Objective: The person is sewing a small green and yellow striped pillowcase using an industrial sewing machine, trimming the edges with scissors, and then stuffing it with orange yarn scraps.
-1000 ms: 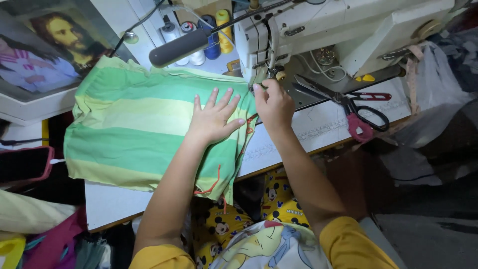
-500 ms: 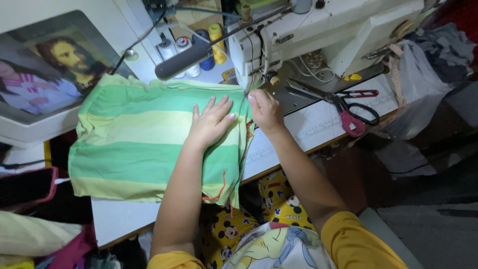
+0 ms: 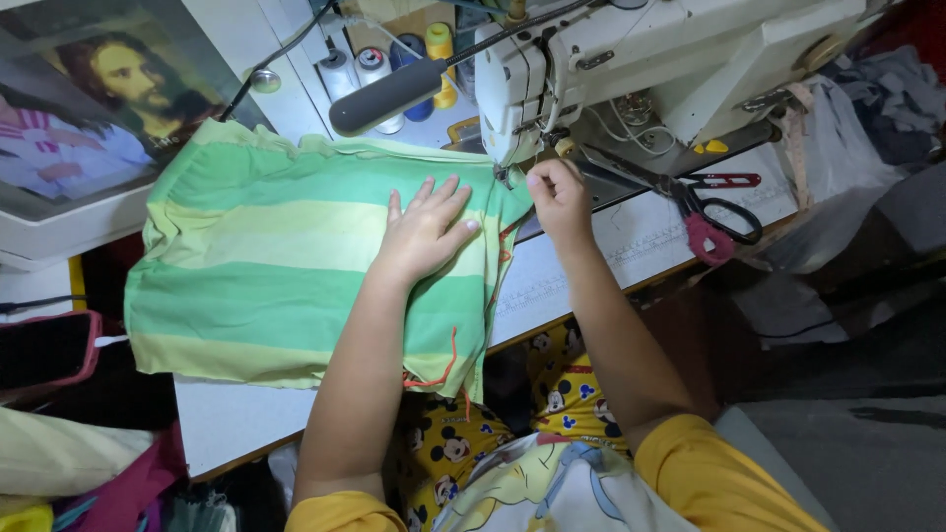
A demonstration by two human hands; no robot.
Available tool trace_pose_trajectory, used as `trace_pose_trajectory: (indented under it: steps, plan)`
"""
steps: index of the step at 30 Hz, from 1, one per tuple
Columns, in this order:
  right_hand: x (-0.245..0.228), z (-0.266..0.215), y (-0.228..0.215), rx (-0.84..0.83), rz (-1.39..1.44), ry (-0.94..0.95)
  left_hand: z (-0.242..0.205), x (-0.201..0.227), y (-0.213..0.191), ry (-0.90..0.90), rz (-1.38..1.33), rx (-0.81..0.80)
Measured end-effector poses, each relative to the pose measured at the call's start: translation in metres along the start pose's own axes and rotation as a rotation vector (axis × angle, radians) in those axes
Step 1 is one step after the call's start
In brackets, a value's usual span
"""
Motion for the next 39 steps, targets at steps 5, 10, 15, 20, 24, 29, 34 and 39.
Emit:
trace_pose_trajectory:
  steps: [5, 10, 15, 20, 24, 29, 34, 39]
  plan:
    - [-0.006, -0.001, 0.000, -0.027, 0.021, 0.075, -0.007, 0.013, -0.003, -0.012, 0.119, -0.061]
    - [-0.013, -0.002, -0.004, -0.062, 0.122, 0.268, 0.000, 0.007, 0.001, -0.031, 0.159, -0.101]
    - [0.012, -0.011, 0.007, -0.110, -0.297, 0.131, 0.005, 0.002, 0.005, -0.049, 0.174, -0.107]
    - [0.011, -0.015, 0.013, -0.197, -0.416, 0.252, 0.006, 0.002, 0.008, -0.042, 0.169, -0.099]
    - [0.011, -0.007, 0.012, -0.116, -0.403, 0.164, 0.009, 0.002, 0.008, -0.041, 0.160, -0.096]
    - [0.020, 0.009, 0.024, -0.228, -0.460, 0.388, 0.010, 0.002, 0.009, -0.047, 0.147, -0.084]
    - [0.035, 0.006, 0.040, -0.274, -0.447, 0.424, 0.009, 0.003, 0.008, -0.041, 0.140, -0.066]
    - [0.053, 0.005, 0.049, -0.304, -0.415, 0.477, 0.007, 0.004, 0.007, -0.032, 0.134, -0.064]
Point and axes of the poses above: each hand's wrist, its own z-axis towards the middle knuckle, its own y-axis out of the palm, x = y × z, the point moved 3 cm from there along z, towards the middle knuckle, and after that the axes turned 8 degrees about -x, right-handed, at the moved point
